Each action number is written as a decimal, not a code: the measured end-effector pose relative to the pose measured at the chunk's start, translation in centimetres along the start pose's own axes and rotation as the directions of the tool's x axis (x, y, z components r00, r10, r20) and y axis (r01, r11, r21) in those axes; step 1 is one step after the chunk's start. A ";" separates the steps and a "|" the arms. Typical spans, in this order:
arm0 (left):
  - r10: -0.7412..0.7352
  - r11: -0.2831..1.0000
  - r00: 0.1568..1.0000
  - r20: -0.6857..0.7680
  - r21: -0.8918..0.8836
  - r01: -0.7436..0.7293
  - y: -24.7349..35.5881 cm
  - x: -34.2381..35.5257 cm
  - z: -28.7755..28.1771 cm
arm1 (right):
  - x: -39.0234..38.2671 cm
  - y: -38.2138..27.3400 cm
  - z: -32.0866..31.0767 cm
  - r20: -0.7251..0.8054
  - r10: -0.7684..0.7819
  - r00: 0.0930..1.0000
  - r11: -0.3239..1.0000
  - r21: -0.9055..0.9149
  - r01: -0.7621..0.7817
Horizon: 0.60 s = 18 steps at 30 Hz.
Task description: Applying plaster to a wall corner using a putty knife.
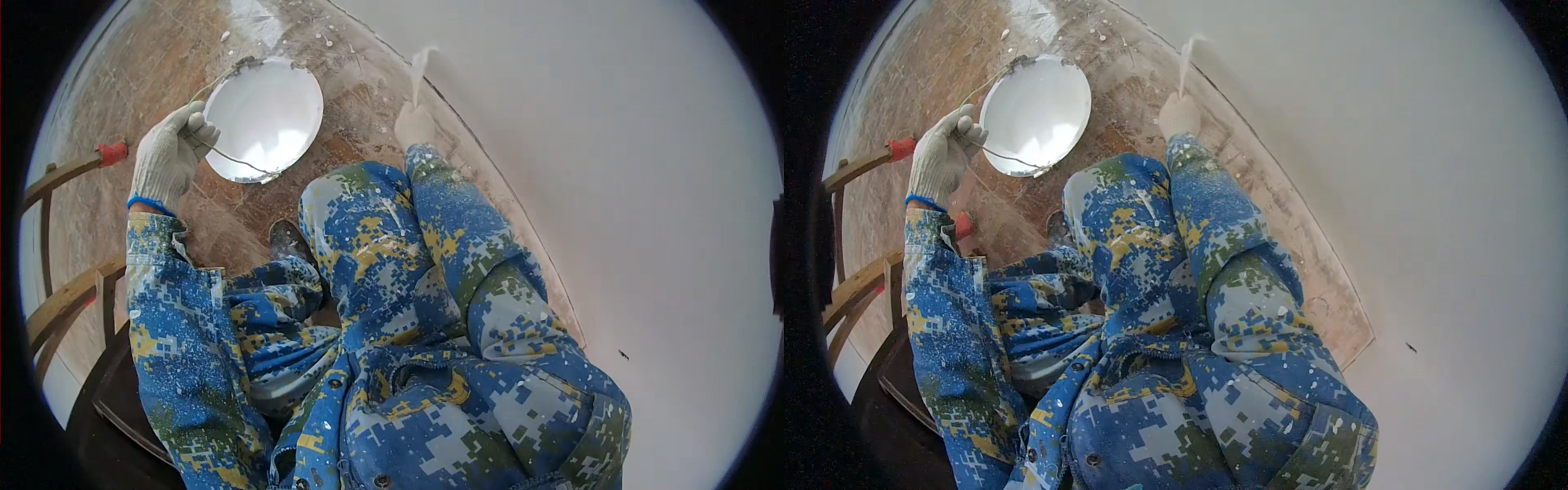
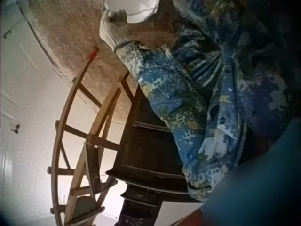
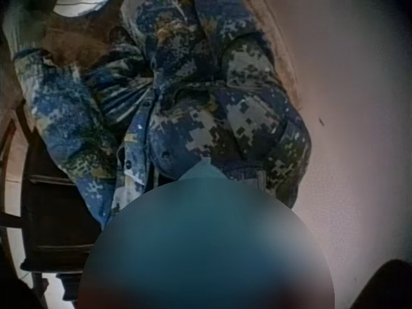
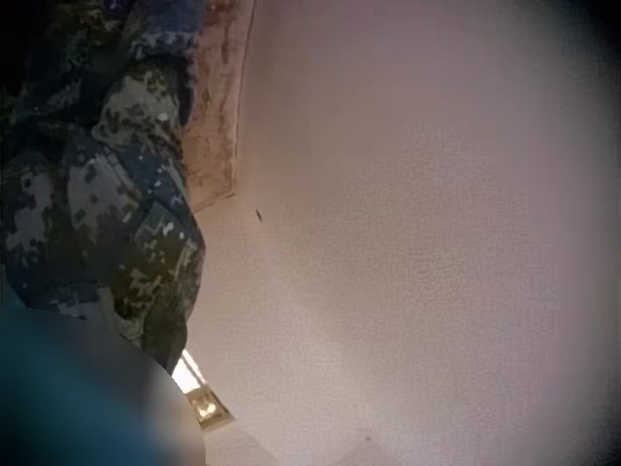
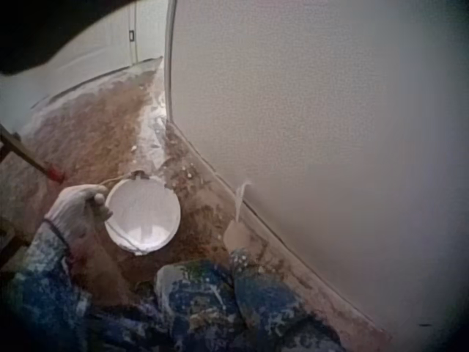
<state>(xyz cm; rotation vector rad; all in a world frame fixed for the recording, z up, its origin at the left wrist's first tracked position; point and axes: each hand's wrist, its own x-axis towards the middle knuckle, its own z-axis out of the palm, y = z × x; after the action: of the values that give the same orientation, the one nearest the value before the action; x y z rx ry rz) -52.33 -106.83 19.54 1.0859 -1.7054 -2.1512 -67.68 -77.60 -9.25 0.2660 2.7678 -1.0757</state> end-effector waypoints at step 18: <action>0.000 1.000 1.000 0.007 0.010 0.000 -1.1 -0.3 -1.2 | -14.1 29.6 -12.0 -0.055 0.325 0.944 0.795 -0.525 -0.304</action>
<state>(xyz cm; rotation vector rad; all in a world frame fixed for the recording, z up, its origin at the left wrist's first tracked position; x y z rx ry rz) -51.02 -107.21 18.63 1.0827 -1.7215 -2.1513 -48.40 -49.50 -16.74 0.5918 2.7132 -0.2145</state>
